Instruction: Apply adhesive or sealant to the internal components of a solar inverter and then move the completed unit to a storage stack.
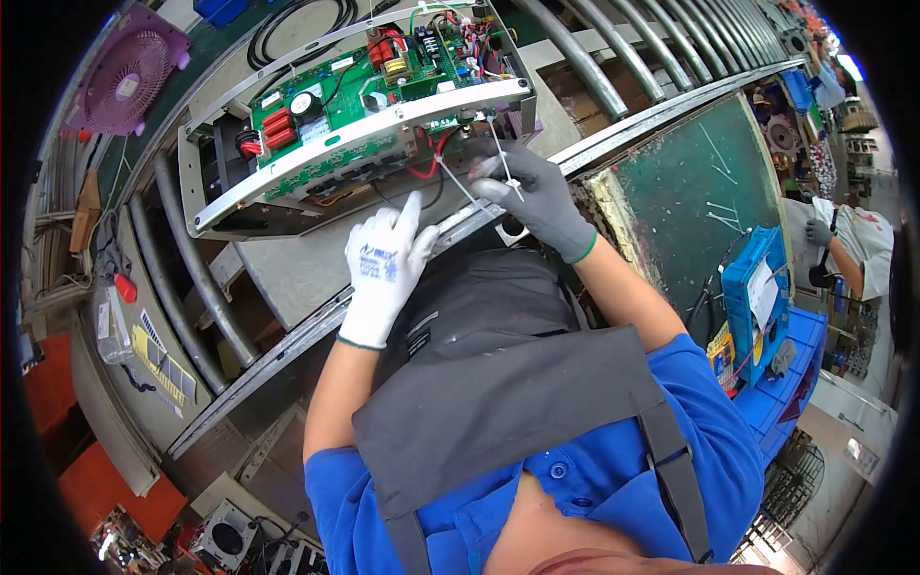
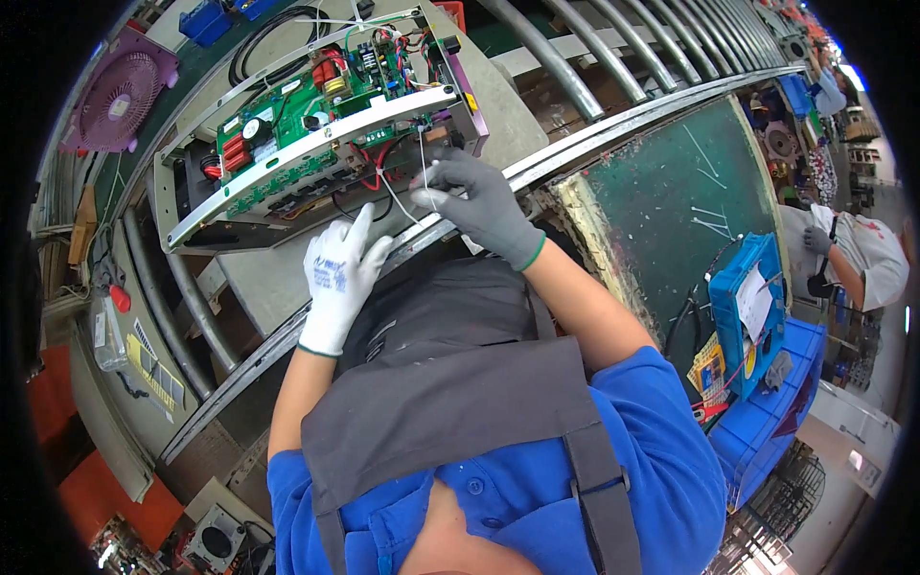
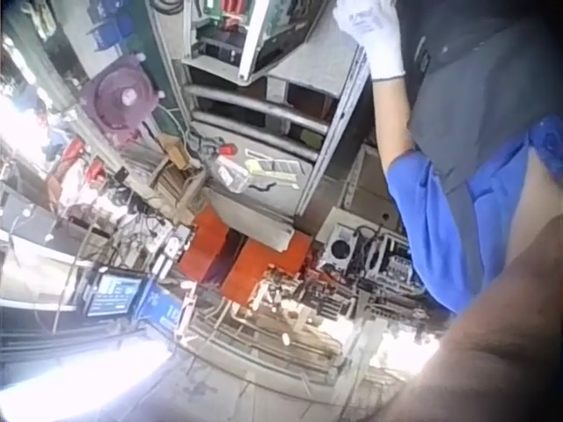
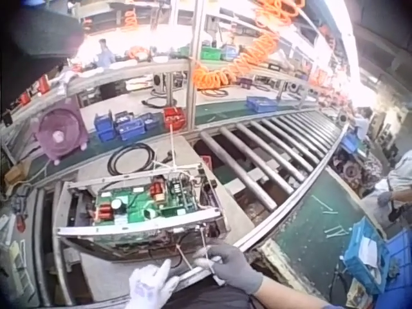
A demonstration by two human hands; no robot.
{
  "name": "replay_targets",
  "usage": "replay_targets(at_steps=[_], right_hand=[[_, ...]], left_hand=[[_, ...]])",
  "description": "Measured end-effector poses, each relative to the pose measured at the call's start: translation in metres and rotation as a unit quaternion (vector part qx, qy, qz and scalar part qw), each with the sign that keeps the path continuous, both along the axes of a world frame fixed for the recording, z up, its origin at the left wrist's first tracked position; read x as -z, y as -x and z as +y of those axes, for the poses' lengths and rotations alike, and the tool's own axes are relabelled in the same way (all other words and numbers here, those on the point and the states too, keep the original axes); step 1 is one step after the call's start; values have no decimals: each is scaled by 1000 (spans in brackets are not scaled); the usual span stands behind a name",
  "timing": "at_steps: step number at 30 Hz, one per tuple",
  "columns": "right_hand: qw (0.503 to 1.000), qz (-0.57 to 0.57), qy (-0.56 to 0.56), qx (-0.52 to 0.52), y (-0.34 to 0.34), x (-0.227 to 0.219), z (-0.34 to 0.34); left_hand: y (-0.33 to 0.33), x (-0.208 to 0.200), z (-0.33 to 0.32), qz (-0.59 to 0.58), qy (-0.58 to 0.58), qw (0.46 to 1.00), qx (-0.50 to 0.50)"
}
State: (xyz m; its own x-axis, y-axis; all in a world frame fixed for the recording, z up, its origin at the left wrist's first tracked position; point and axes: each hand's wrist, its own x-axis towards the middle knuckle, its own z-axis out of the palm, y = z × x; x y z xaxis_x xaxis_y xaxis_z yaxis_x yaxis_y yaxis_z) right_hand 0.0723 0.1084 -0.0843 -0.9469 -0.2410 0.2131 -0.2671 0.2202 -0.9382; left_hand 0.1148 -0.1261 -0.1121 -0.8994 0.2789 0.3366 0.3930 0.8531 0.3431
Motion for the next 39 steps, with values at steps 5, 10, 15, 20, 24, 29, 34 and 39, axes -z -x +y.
replay_targets(at_steps=[5, 10, 15, 20, 24, 29, 34, 39], right_hand=[[971, -211, 101, -48, 4, -23, -8], [938, -233, 248, -71, 2, -34, -17], [932, -242, 241, -123, 10, -24, -1], [993, -108, -39, 28, -1, -16, 20], [959, -65, 216, 172, -13, 2, 3], [954, 3, 257, 156, -5, 26, -24], [978, 154, 13, 140, 15, 35, -27], [961, 234, -51, 135, 25, 32, -20]], left_hand=[[26, 14, 20, -8, 33, 999, 14], [40, 25, 32, 0, -82, 997, -10], [46, 39, 45, 40, -146, 988, -36], [19, 35, 20, 37, -231, 971, -43], [6, 40, 10, 29, -255, 963, -83], [24, 63, 25, 73, -206, 976, -7], [34, 73, 32, 70, -236, 969, 0], [40, 64, 51, 18, -345, 938, -35]])
